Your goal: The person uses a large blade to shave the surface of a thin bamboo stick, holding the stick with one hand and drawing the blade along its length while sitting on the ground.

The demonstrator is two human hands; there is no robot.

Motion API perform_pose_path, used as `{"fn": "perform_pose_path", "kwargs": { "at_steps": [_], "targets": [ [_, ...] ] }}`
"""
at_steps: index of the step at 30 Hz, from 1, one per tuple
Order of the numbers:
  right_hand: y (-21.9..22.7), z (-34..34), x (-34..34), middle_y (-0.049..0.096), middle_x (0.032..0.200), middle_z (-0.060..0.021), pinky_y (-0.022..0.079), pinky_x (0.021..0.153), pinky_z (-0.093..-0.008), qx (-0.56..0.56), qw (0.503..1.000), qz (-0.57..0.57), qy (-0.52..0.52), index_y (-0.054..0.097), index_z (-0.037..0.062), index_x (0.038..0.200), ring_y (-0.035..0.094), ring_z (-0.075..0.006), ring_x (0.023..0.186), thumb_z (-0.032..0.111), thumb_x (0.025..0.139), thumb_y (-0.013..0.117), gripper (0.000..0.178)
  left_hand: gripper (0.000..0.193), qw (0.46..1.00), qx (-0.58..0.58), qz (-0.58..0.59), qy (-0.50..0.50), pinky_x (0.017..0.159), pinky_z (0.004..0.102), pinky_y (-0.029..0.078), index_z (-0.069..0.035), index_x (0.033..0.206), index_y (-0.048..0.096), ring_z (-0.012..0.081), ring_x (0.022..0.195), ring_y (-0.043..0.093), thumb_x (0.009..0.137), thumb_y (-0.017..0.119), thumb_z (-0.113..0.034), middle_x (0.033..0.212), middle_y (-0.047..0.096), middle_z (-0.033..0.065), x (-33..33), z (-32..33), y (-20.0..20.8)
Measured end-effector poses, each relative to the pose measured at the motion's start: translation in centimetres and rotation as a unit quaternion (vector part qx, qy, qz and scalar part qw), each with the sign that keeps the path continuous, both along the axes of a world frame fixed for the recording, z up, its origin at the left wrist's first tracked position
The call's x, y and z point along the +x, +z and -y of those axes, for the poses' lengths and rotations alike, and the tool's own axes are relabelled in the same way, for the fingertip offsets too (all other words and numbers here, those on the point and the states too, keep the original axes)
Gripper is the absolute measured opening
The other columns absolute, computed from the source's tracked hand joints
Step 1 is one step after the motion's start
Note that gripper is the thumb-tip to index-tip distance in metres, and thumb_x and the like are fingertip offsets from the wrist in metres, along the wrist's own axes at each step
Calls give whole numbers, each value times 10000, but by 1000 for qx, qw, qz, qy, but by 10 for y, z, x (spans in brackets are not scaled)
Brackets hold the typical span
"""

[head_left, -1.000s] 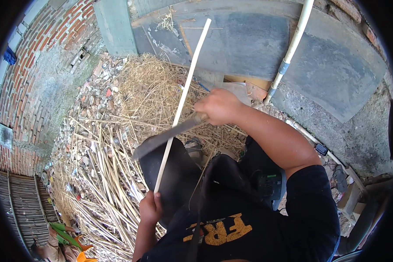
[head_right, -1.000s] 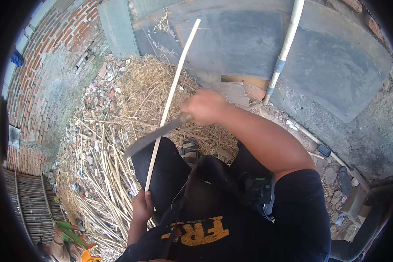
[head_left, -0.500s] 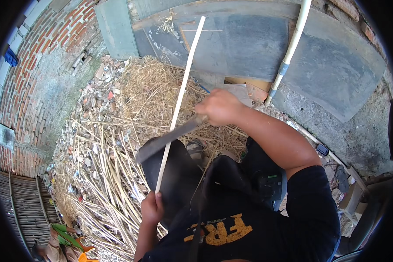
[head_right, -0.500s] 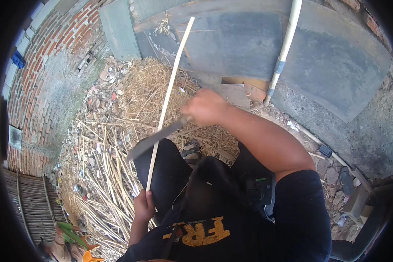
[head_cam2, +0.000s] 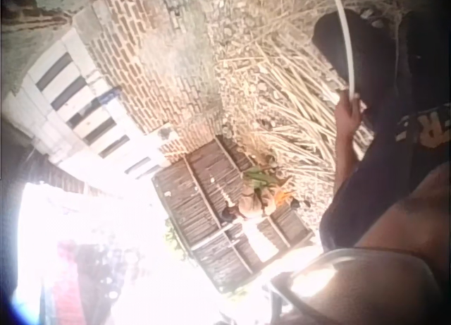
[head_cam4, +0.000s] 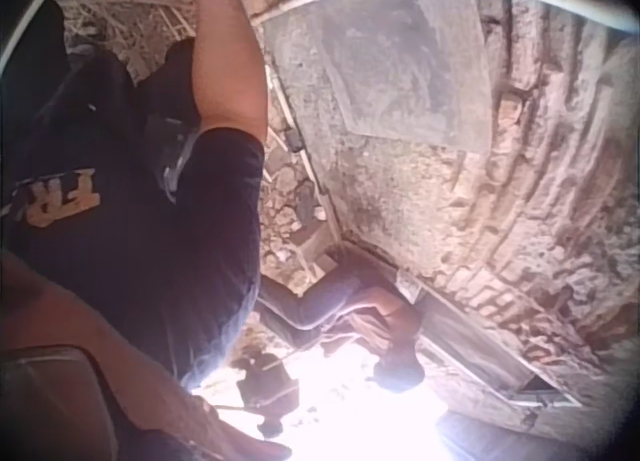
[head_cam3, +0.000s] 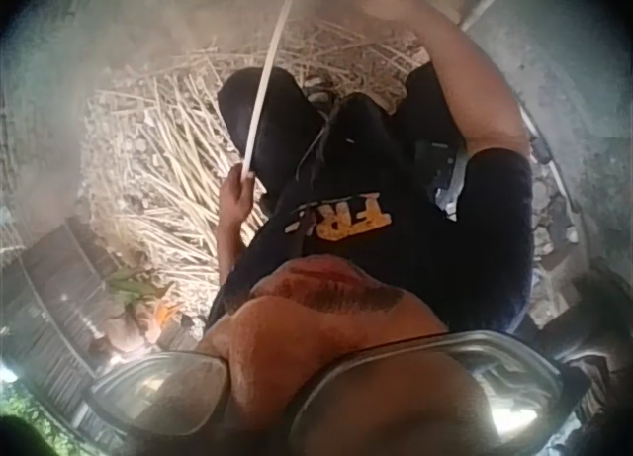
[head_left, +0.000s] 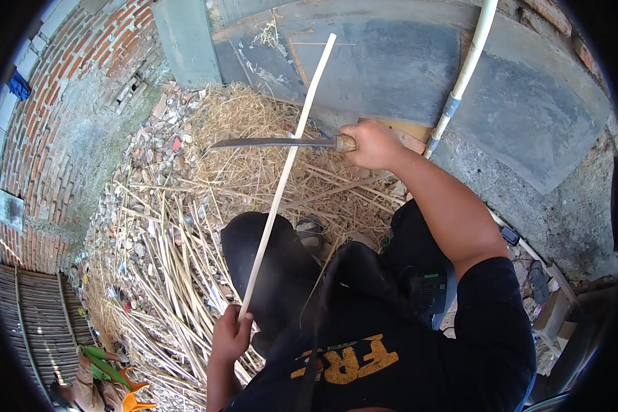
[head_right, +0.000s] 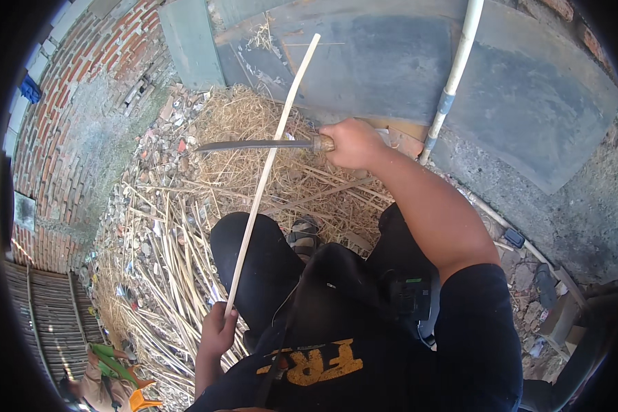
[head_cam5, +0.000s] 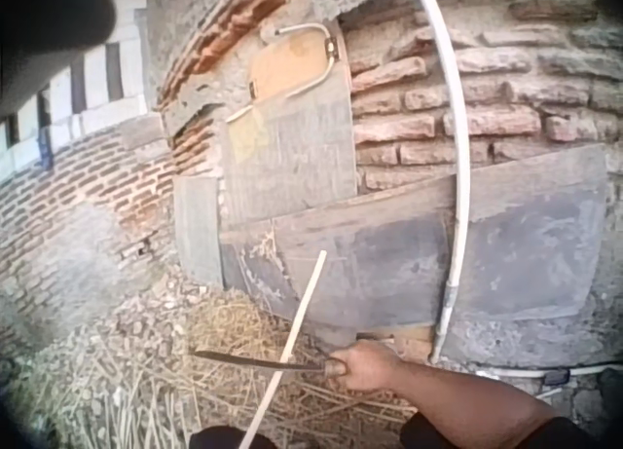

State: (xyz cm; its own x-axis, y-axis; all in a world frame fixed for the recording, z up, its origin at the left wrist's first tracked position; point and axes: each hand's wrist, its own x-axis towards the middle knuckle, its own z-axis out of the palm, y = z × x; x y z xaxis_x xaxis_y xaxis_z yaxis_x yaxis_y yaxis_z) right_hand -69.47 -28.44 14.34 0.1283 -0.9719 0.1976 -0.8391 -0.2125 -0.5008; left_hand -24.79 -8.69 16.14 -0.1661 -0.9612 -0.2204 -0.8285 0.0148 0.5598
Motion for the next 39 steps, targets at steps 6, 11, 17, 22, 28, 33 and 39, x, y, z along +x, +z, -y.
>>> {"fn": "perform_pose_path", "kwargs": {
  "at_steps": [6,11,17,22,28,33,39],
  "targets": [
    [2,-2,-4,670,783,-179,523,722,-489,-17,999,-31,20,693,93,951,662,-392,794,140,685,676,270,358,995,-32,85,34,567,497,473,-5,863,579,442,632,636,980,591,-343,640,611,221,6,-16,-21],
    [9,-9,25,693,771,-135,525,769,-483,-59,988,-51,130,703,165,968,686,-342,804,160,710,685,259,339,994,-103,21,21,517,447,458,-31,809,566,398,549,612,983,602,-320,573,563,171,-8,-9,-38],
    [6,-7,21,699,800,-116,522,769,-475,-12,986,-104,128,697,169,974,691,-340,820,167,719,688,255,369,994,-109,-9,-2,500,429,421,-28,765,529,344,506,580,1026,525,-290,560,539,160,-5,6,-44],
    [4,-3,23,678,762,-154,536,690,-492,11,994,-92,59,675,120,956,680,-372,770,165,691,686,269,482,997,-62,-30,-18,557,406,439,7,777,527,340,560,585,1063,406,-362,607,551,177,-3,11,-39],
    [-8,0,38,694,828,-138,536,746,-512,78,989,-63,109,681,135,953,692,-348,865,181,729,680,228,352,994,-81,76,-12,578,546,454,-39,834,531,484,650,608,1038,453,-315,643,586,243,-7,6,-42],
    [1,5,21,711,842,-144,545,760,-478,45,996,-72,24,711,111,1090,685,-374,820,155,701,682,393,318,991,-81,103,-6,582,590,453,-48,862,528,501,657,611,1033,441,-301,695,617,266,-12,9,-38],
    [15,-15,44,699,842,-151,545,750,-492,19,979,-154,136,693,125,944,688,-362,858,177,714,684,236,292,986,-114,120,3,573,602,457,-55,874,526,500,632,608,1025,462,-297,674,615,258,-12,4,-48]
  ]
}}
